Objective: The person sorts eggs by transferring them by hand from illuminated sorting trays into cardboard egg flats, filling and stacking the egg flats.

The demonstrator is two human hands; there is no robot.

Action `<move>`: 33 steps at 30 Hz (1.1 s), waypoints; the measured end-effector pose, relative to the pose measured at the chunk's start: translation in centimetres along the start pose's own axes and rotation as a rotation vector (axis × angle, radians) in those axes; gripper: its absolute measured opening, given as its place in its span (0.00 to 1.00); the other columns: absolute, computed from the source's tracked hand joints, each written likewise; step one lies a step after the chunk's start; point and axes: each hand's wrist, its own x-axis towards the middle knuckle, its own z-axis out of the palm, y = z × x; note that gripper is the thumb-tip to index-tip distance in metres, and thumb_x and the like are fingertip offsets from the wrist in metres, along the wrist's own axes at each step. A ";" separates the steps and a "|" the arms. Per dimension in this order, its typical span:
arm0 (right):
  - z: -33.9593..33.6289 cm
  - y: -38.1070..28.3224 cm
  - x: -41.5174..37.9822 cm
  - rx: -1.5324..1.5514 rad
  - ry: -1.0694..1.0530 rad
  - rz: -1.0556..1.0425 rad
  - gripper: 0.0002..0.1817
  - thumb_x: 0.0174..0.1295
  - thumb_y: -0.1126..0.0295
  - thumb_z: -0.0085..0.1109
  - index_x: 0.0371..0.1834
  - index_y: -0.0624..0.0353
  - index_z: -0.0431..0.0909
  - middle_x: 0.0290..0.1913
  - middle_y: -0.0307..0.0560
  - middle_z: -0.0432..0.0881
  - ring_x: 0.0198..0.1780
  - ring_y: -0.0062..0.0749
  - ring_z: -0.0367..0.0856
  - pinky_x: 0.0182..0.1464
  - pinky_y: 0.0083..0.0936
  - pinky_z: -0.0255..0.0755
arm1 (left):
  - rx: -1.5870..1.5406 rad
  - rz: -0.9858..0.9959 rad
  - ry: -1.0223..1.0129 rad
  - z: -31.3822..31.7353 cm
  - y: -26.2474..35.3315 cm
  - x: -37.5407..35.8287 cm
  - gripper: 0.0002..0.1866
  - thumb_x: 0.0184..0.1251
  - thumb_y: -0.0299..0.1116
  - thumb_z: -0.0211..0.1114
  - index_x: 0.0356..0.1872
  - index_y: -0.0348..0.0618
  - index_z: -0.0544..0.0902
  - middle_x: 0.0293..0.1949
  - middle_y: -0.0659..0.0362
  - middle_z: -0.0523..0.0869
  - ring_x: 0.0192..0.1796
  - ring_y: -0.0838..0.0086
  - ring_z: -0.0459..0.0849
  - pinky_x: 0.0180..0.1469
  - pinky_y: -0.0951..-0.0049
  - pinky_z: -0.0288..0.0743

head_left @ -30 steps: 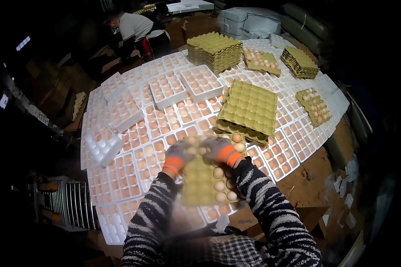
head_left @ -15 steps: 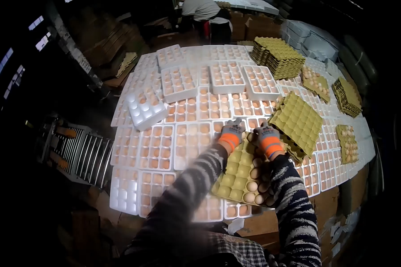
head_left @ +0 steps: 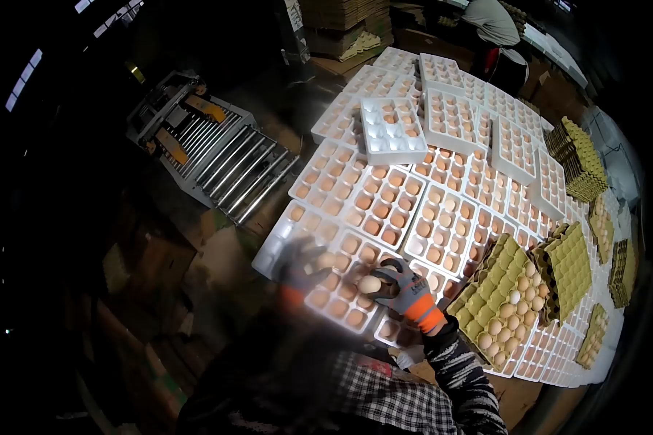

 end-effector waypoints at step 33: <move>4.2 -3.7 -1.2 -0.121 0.241 -0.372 0.30 0.62 0.66 0.70 0.68 0.55 0.75 0.68 0.53 0.75 0.63 0.50 0.79 0.63 0.39 0.77 | 0.007 -0.237 -0.032 -1.0 -10.9 0.5 0.28 0.65 0.21 0.62 0.68 0.41 0.76 0.65 0.48 0.78 0.66 0.52 0.75 0.69 0.55 0.70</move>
